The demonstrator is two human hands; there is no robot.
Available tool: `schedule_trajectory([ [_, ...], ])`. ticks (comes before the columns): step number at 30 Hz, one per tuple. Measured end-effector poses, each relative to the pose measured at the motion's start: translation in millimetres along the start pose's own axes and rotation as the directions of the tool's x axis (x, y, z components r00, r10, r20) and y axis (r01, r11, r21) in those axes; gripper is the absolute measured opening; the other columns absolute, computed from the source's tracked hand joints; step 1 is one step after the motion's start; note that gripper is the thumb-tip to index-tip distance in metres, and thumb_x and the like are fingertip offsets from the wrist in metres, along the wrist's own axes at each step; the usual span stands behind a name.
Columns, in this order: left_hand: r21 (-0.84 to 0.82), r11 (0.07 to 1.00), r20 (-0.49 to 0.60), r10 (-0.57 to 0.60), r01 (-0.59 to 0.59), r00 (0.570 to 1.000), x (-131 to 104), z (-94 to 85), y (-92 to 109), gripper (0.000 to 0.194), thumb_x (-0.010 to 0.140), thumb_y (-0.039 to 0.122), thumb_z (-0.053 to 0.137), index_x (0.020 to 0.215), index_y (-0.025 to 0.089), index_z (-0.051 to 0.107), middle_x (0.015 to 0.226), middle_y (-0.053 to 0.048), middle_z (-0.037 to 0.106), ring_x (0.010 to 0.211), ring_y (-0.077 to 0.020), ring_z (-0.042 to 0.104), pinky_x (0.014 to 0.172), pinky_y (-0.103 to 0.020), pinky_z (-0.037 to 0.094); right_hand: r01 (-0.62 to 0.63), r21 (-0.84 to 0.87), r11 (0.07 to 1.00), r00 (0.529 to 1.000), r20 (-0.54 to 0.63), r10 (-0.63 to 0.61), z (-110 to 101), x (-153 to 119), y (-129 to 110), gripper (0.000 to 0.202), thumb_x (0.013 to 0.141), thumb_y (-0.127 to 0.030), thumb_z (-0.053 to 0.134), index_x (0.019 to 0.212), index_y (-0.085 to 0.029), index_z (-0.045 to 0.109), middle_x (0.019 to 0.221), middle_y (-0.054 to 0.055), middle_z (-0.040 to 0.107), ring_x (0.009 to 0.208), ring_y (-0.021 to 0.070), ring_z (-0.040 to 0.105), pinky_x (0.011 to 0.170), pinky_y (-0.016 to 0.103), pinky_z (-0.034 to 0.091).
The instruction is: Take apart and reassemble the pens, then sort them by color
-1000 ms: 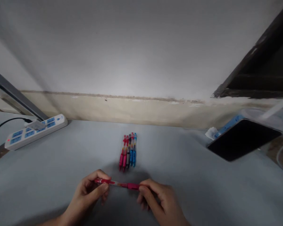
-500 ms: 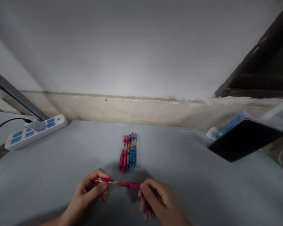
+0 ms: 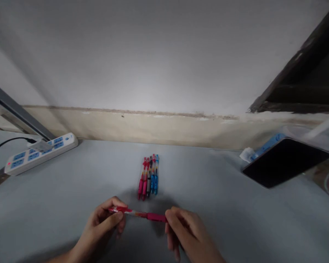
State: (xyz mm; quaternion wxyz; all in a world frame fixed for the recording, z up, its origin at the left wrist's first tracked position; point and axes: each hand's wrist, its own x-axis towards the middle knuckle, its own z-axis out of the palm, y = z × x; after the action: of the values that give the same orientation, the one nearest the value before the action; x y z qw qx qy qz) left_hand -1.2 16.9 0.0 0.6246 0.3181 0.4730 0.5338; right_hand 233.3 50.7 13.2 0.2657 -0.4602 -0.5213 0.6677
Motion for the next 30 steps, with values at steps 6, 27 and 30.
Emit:
schedule_trajectory([
  [6, -0.006, 1.000, 0.007, 0.008, -0.008, 1.000, -0.6, 2.0, 2.9, 0.028, 0.074, 0.042, 0.080, 0.078, 0.016, 0.069, 0.050, 0.003, 0.060, 0.044, -0.0095, 0.050, 0.043, -0.019, 0.041, 0.029, 0.058, 0.998, 0.999, -0.024, -0.027, -1.0, -1.3, 1.2, 0.041, 0.083, -0.062, 0.062, 0.080, -0.022, 0.052, 0.062, -0.005, 0.059, 0.041, 0.0061, 0.049, 0.038, 0.018, 0.031],
  [27, -0.027, 0.999, -0.042, 0.040, -0.041, 0.998, -1.4, 2.9, 9.8, 0.028, 0.075, 0.042, 0.081, 0.077, 0.016, 0.072, 0.052, 0.002, 0.065, 0.044, -0.0074, 0.054, 0.044, -0.016, 0.042, 0.148, 0.316, 0.937, 0.967, -0.246, -0.070, -4.8, -3.8, -12.5, 0.018, 0.071, -0.022, 0.069, 0.061, -0.021, 0.055, 0.051, -0.006, 0.053, 0.047, 0.0084, 0.045, 0.044, 0.019, 0.036],
  [30, -0.030, 0.998, -0.050, 0.050, -0.052, 0.997, -0.5, 2.8, 11.0, 0.027, 0.076, 0.041, 0.081, 0.078, 0.016, 0.073, 0.053, 0.001, 0.066, 0.045, -0.0076, 0.055, 0.046, -0.016, 0.042, 0.173, 0.337, 0.926, 0.952, -0.298, -0.069, -5.0, -3.2, -14.4, 0.018, 0.068, -0.021, 0.070, 0.060, -0.021, 0.054, 0.051, -0.006, 0.051, 0.047, 0.0090, 0.043, 0.042, 0.019, 0.035],
])
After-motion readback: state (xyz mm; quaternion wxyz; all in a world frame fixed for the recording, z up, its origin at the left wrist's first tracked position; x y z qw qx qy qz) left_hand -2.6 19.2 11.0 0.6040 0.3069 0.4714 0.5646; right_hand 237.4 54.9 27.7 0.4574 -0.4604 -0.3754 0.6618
